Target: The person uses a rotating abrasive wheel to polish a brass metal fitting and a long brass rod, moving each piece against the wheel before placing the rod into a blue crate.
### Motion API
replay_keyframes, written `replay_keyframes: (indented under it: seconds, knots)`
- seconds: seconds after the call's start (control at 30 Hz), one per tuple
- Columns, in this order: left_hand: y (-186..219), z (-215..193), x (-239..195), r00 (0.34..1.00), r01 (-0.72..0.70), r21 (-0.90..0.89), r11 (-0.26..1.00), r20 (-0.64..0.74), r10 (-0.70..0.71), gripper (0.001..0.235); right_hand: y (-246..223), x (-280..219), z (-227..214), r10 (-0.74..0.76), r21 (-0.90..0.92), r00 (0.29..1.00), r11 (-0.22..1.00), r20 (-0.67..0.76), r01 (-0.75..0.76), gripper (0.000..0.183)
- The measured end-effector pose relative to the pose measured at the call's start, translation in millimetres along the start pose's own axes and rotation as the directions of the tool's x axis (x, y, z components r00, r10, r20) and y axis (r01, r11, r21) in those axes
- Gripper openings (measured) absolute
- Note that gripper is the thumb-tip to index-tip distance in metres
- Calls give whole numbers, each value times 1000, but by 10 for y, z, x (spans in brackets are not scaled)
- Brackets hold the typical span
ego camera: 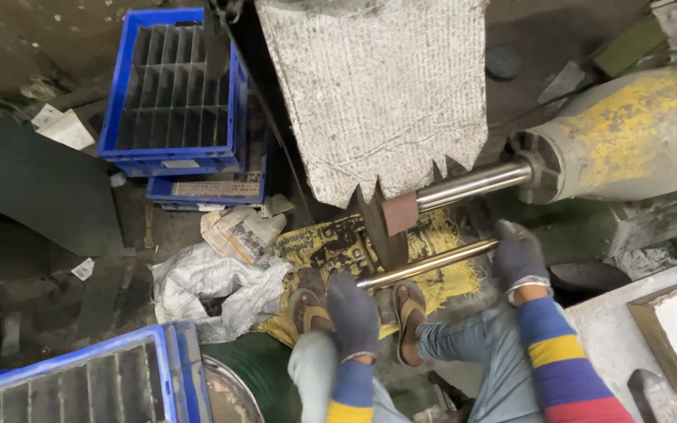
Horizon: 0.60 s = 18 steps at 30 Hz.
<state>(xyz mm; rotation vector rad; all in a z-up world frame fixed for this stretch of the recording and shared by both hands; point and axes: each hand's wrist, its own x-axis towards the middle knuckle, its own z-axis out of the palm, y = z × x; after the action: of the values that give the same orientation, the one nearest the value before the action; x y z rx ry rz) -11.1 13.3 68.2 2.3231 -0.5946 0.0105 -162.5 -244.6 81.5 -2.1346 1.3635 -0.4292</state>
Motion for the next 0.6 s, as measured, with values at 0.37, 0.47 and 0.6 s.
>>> replay_keyframes:
  seconds: [0.37, 0.47, 0.6]
  knots:
    - [-510, -328, 15, 992, 34, -67, 997, -118, -41, 13, -240, -223, 417, 214, 157, 967, 959, 141, -236, 43]
    - [-748, -705, 178, 952, 295, 37, 955, -100, -290, 5, -432, -479, 721, 302, -164, 917, 950, 262, -266, 53]
    - [-968, -1020, 124, 954, 254, 109, 961, -191, -230, 7, -696, -672, 957, 12, 181, 946, 981, 323, -74, 40]
